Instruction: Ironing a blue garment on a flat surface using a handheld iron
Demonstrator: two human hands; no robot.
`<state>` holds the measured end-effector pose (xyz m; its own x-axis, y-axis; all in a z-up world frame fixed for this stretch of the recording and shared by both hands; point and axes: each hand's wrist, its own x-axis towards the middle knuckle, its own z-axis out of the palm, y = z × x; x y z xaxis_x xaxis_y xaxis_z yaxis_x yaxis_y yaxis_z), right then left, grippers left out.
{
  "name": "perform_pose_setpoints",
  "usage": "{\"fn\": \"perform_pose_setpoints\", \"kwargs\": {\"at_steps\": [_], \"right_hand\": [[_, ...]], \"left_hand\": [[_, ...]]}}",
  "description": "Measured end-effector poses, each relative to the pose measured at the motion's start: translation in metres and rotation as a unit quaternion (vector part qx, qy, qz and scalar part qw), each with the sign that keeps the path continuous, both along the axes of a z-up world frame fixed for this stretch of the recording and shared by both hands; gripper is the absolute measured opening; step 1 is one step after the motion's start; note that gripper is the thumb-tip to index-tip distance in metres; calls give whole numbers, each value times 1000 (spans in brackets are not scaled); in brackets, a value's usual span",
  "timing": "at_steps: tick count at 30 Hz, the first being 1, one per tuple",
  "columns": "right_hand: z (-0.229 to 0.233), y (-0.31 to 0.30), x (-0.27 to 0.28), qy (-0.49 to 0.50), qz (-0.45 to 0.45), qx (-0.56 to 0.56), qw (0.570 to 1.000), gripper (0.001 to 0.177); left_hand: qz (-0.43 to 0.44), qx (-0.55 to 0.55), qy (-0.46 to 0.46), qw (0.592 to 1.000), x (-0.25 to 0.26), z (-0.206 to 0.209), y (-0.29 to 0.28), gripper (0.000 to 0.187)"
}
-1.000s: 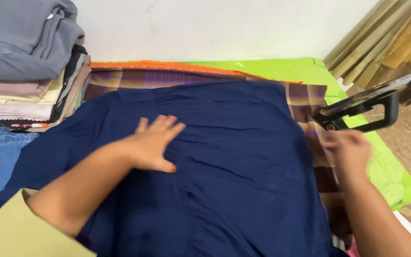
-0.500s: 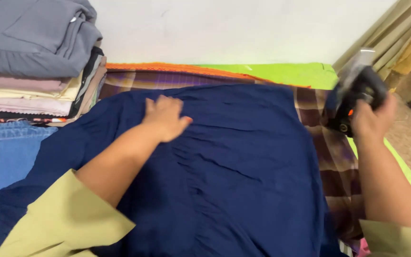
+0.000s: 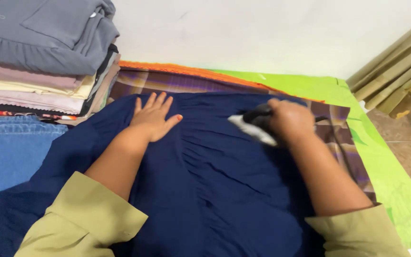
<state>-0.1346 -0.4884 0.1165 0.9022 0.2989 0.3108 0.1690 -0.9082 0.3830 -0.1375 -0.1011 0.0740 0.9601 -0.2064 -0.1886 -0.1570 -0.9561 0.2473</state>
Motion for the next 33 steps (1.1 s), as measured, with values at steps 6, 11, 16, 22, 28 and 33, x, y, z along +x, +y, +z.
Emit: {"fn": "perform_pose_setpoints", "kwargs": {"at_steps": [6, 11, 16, 22, 28, 33], "right_hand": [[13, -51, 50, 87, -193, 54, 976, 32], [22, 30, 31, 125, -32, 58, 990, 29], [-11, 102, 63, 83, -36, 62, 994, 26], [19, 65, 35, 106, -95, 130, 981, 30], [29, -42, 34, 124, -221, 70, 965, 33], [32, -14, 28, 125, -194, 77, 970, 35]], "left_hand": [[47, -1, 0, 999, 14, -4, 14, 75], [52, 8, -14, 999, 23, -16, 12, 74], [59, -2, -25, 998, 26, -21, 16, 71], [52, -13, -31, 998, 22, -20, 23, 69], [61, -12, -16, 998, 18, -8, 16, 69], [56, -15, -31, 998, 23, -17, 14, 69]]}}
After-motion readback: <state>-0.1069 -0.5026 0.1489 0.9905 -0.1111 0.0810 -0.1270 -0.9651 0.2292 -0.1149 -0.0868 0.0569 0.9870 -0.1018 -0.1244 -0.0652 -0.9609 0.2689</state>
